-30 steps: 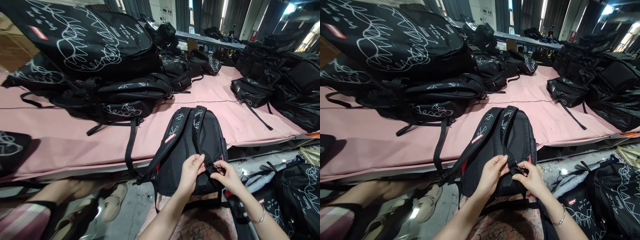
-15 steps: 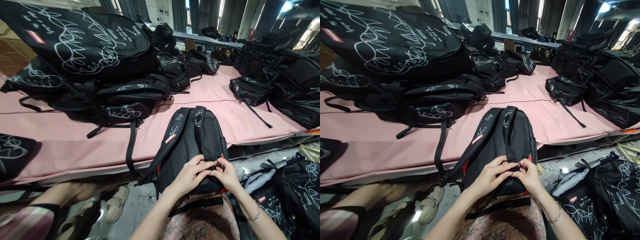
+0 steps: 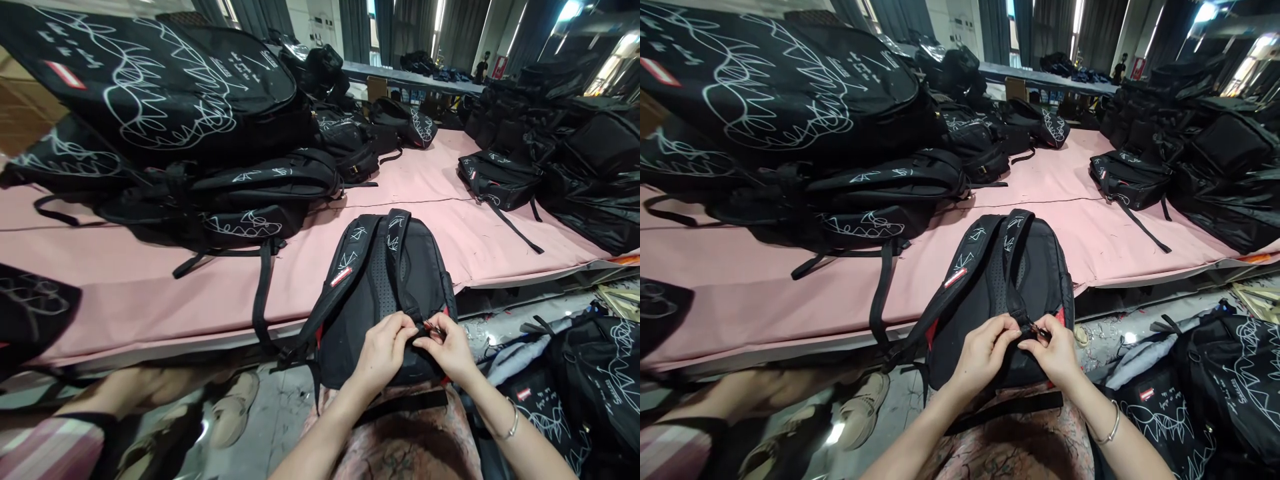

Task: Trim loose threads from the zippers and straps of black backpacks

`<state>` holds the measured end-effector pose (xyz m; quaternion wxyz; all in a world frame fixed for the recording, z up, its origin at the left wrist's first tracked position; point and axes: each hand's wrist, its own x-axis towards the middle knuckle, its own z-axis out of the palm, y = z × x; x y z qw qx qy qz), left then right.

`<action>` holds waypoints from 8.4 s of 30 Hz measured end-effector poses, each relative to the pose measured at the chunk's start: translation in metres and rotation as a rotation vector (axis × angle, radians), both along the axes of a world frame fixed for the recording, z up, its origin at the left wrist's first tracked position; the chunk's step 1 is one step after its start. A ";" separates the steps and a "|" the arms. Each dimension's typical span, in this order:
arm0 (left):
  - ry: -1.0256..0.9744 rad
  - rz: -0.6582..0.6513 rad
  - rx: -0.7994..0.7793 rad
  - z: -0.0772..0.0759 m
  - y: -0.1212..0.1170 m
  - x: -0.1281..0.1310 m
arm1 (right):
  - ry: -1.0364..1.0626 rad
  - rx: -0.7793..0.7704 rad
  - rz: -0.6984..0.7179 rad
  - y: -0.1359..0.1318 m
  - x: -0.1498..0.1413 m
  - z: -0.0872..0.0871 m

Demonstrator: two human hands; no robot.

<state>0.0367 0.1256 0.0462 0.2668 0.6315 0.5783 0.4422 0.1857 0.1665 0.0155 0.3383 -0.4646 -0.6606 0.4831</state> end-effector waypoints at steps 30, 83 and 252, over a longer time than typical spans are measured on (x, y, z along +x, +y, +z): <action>-0.103 0.078 -0.173 -0.012 0.007 0.012 | -0.722 0.661 0.355 0.023 0.032 0.048; 0.083 0.354 0.206 -0.029 -0.008 0.008 | 0.129 0.049 0.091 0.020 -0.003 -0.013; -0.909 0.343 -0.487 0.006 -0.067 -0.005 | 0.131 0.048 0.059 -0.020 -0.034 0.019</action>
